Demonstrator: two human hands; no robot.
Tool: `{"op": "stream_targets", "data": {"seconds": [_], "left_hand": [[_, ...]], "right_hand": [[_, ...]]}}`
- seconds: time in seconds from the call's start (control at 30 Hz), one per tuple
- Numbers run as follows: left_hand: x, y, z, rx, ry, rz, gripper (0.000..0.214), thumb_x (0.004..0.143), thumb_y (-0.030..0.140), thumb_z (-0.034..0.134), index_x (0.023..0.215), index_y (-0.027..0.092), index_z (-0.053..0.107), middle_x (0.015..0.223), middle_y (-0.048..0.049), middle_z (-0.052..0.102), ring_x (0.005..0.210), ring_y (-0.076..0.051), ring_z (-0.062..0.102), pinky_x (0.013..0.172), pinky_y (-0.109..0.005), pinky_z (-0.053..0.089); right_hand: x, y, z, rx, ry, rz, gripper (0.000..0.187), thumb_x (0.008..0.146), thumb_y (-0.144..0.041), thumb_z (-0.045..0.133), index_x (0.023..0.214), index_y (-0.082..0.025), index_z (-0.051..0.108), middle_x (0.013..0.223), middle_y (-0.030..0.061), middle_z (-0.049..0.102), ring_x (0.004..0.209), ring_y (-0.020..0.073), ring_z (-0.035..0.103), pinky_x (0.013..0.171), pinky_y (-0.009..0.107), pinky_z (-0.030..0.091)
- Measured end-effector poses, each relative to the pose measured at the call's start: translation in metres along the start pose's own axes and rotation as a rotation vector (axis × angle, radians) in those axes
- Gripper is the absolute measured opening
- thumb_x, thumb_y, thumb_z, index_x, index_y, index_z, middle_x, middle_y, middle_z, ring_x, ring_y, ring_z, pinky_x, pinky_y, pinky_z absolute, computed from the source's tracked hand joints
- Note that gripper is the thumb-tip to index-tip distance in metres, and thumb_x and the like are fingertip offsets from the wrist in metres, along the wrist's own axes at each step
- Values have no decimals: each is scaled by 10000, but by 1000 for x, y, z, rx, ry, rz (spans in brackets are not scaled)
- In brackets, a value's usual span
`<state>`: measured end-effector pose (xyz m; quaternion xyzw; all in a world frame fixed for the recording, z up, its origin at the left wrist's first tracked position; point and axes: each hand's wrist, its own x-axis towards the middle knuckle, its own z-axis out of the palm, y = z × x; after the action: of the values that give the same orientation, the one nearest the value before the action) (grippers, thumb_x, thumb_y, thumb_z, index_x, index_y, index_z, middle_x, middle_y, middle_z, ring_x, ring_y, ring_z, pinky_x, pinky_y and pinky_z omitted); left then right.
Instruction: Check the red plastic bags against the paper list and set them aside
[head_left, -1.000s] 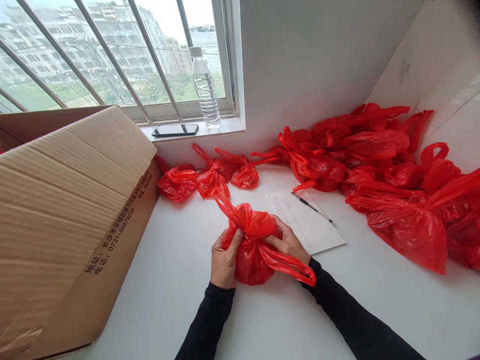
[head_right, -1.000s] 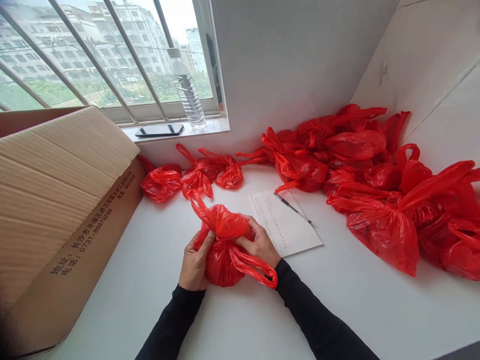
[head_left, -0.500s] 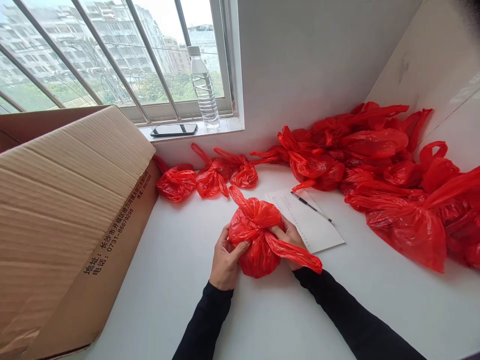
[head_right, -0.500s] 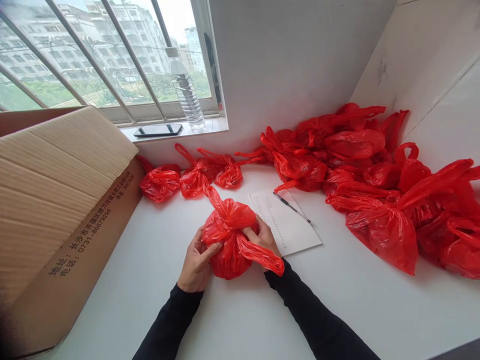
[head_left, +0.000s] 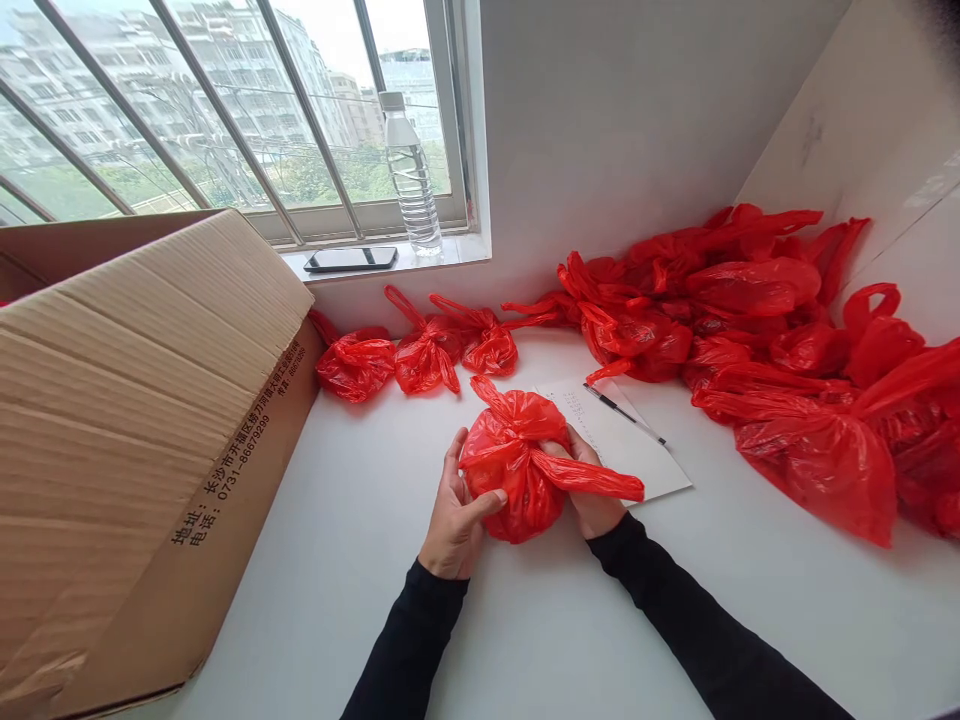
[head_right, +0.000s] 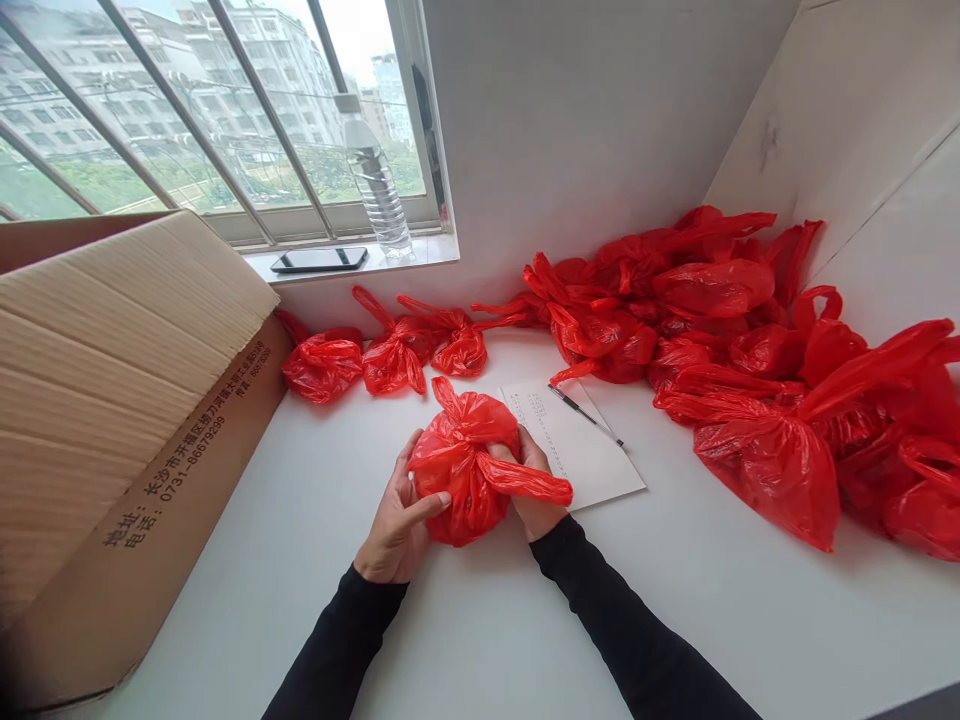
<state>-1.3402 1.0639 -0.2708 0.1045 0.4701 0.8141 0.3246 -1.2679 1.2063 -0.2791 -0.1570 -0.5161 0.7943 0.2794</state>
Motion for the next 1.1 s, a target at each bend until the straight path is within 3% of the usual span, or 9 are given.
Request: {"op": "stream_targets", "data": {"seconds": [0.2,0.3,0.47,0.6,0.7,0.9,0.97,1.1], "left_hand": [[6,-2,-6,21,17,-70,665,692,286,877,1283,157,602,1134,-137,755,1073,-316,712,937,-426,575],[6,-2,-2,25,26,-51,572,768,372,821,1271,183,624,1125,-117,756,1055,-295,717,901,-405,588],[0,0,7,10,48,-29,593,844,451,730,1382,292,537,1281,-90,686,1149,-289,671,927,-426,572],[-3,-2,8,61,-95,23,811,690,345,859,1411,268,495,1369,-136,619,1233,-346,610,990,-459,527],[-2,-5,5,96,-148,72,881,596,243,893,1385,238,502,1389,-150,598,1262,-360,579,1020,-446,501],[6,-2,-5,107,-23,40,714,604,152,838,1266,188,574,1163,-110,702,1057,-286,672,889,-368,553],[7,-1,-5,93,23,34,644,630,160,822,1232,180,594,1093,-92,722,1001,-265,689,866,-358,563],[3,1,-4,59,95,14,582,726,198,765,1272,259,572,1177,-48,706,1008,-255,698,884,-410,585]], "right_hand": [[0,0,-1,22,-2,-13,382,843,-511,707,1109,-245,642,1161,67,704,1070,301,661,971,453,543],[0,1,0,58,14,-8,332,848,-487,711,1075,-253,650,1095,51,712,1014,277,677,942,427,557],[0,3,-1,34,13,-31,284,883,-442,682,1102,-264,656,1100,51,715,1008,264,681,920,416,553],[1,3,-3,27,33,-63,362,888,-472,672,1179,-261,628,1204,66,693,1113,286,651,998,445,520],[1,0,-3,66,36,-67,295,904,-439,660,1143,-268,639,1163,51,694,1081,270,652,988,420,520],[0,-4,-1,145,-8,37,182,872,-238,641,1054,-246,657,948,16,681,811,189,633,780,312,539],[0,-4,0,121,-30,29,177,880,-261,647,1057,-257,656,982,14,680,851,194,634,812,317,535],[0,-3,0,16,-70,-23,250,906,-378,665,1133,-275,659,1056,29,693,966,220,640,889,346,525]]}}
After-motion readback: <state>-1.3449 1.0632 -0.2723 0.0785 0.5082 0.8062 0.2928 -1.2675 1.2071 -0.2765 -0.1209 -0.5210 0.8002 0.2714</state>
